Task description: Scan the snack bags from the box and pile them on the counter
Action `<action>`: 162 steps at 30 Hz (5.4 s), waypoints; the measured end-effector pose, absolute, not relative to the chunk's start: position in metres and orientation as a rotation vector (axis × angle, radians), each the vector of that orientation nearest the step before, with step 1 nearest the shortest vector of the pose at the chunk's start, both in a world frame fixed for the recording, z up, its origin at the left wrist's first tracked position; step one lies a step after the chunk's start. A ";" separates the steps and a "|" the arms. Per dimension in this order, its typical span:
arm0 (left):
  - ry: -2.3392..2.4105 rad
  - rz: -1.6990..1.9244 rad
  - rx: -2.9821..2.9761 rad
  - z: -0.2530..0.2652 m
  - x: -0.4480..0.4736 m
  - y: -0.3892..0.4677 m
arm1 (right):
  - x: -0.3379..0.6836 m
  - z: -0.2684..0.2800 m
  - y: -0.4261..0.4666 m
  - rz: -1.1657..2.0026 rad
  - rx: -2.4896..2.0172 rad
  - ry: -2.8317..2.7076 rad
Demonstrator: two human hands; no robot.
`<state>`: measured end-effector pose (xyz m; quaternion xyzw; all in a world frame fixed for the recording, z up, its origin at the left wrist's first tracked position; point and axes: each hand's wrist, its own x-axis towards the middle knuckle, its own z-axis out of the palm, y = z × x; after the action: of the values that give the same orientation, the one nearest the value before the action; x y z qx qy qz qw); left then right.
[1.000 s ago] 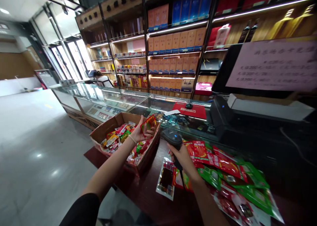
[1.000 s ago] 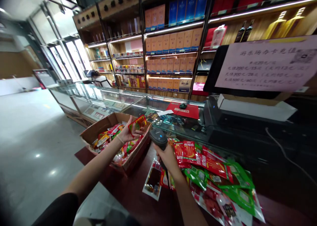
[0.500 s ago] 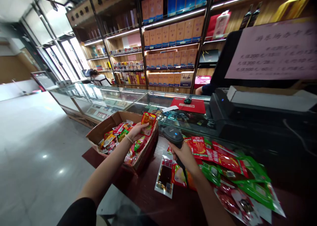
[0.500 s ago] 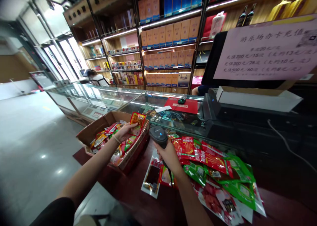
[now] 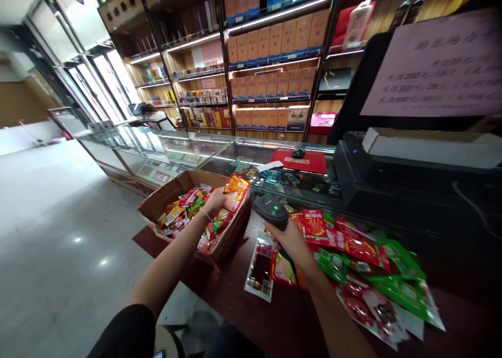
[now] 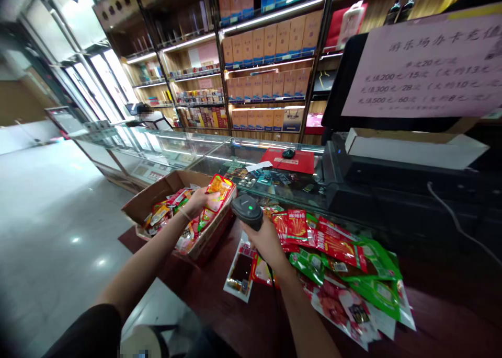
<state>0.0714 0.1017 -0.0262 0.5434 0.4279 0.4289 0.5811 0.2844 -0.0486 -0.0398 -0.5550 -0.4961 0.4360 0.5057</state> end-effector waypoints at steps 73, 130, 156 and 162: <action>2.085 0.277 1.907 -0.066 -0.143 0.143 | 0.144 -0.029 0.031 1.475 -1.152 -1.351; 1.155 0.791 2.185 -0.056 0.155 0.012 | 0.361 -0.019 -0.077 1.080 -1.222 -0.920; 0.801 0.896 1.922 -0.037 0.156 -0.006 | 0.358 -0.021 -0.081 1.067 -1.207 -0.931; 1.110 1.067 2.101 0.008 0.085 0.012 | 0.312 -0.004 -0.068 1.171 -1.149 -0.941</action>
<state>0.0848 0.0120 0.0084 0.7777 0.4109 0.3950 0.2652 0.3116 -0.0675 -0.0043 -0.4925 -0.4036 0.5020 0.5853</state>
